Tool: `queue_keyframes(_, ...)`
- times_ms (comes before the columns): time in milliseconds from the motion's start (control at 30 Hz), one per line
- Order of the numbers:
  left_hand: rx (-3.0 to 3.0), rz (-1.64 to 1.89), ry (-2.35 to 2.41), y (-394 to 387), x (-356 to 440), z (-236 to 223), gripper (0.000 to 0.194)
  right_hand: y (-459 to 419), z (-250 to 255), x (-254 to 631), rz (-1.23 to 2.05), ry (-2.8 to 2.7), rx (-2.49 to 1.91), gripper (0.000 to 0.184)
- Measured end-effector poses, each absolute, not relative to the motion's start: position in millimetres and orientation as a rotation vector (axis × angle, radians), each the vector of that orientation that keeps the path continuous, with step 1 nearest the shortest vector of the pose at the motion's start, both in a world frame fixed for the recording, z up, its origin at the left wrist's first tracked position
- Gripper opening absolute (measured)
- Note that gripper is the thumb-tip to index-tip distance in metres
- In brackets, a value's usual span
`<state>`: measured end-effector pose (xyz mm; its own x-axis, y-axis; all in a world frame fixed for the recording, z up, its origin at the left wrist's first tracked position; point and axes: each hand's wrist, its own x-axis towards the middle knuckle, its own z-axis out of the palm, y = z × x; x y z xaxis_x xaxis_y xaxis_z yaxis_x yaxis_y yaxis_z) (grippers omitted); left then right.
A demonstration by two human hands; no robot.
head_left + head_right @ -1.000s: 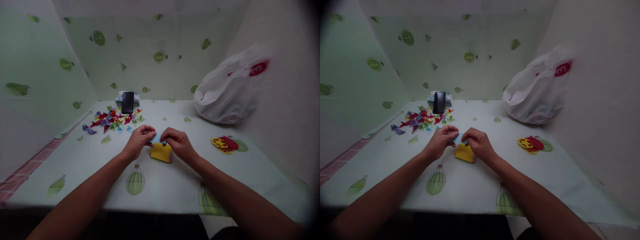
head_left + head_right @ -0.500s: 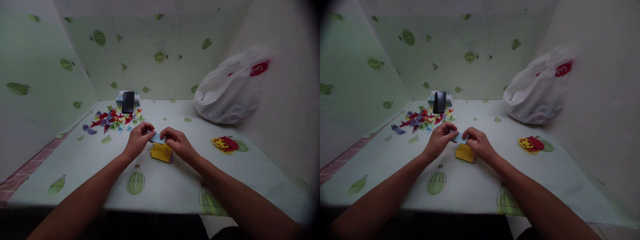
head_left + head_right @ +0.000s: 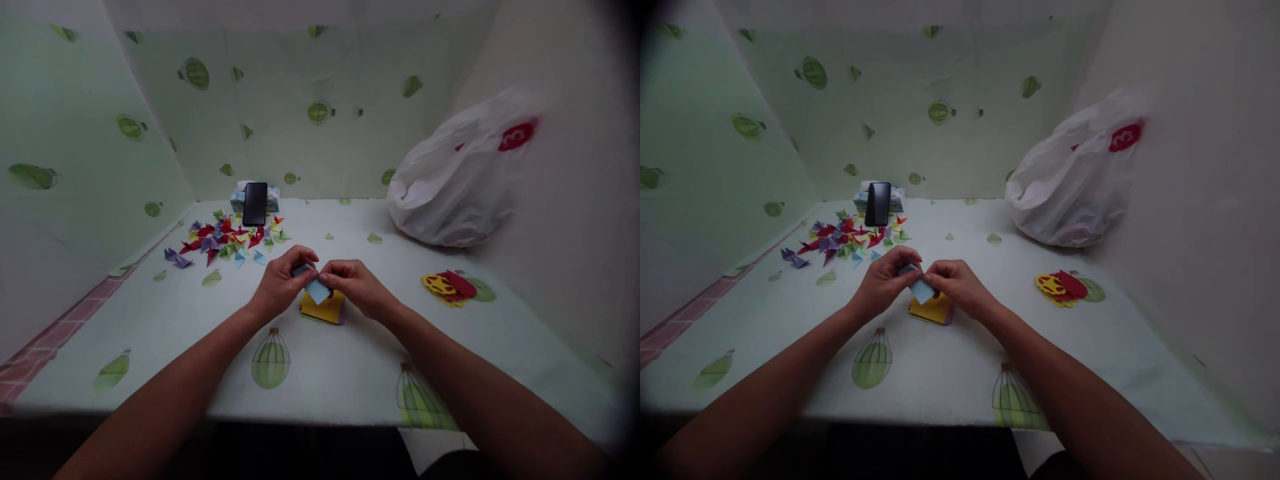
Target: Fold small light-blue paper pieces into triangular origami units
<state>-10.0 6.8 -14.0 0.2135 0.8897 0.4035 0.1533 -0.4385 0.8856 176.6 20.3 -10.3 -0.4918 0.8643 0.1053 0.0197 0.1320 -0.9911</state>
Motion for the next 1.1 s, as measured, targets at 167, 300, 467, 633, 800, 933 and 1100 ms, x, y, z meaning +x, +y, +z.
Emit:
queue_keyframes(167, 1.512, 1.271, 0.960, 6.2, -7.3, -7.4, 0.027, 17.9, -7.0, 175.6, 1.385, -1.711, -0.876, 0.027)
queue_keyframes(300, 1.233, 1.217, 0.950, 5.8, -4.9, -4.2, 0.034, 17.6, -10.1, 174.3, 1.270, -1.616, -0.923, 0.026)
queue_keyframes(467, 1.348, 1.108, 1.010, 3.8, -2.3, -8.1, 0.033, 17.9, -14.5, 172.6, 1.133, -1.574, -0.948, 0.028)
queue_keyframes(633, 1.465, 1.167, 1.123, 1.0, -1.8, -8.7, 0.031, 14.8, -17.9, 168.9, 1.088, -1.533, -0.940, 0.028)
queue_keyframes(800, 1.608, 1.156, 1.216, -0.8, -3.1, -5.6, 0.032, 15.4, -21.4, 168.1, 1.185, -1.508, -0.898, 0.029)
queue_keyframes(933, 1.704, 1.036, 1.195, -2.1, -2.6, -4.4, 0.030, 18.0, -21.4, 169.9, 1.246, -1.450, -0.852, 0.027)
queue_keyframes(1100, 1.677, 0.998, 1.133, 0.1, -3.6, -6.9, 0.030, 19.4, -22.0, 171.2, 1.317, -1.361, -0.845, 0.029)
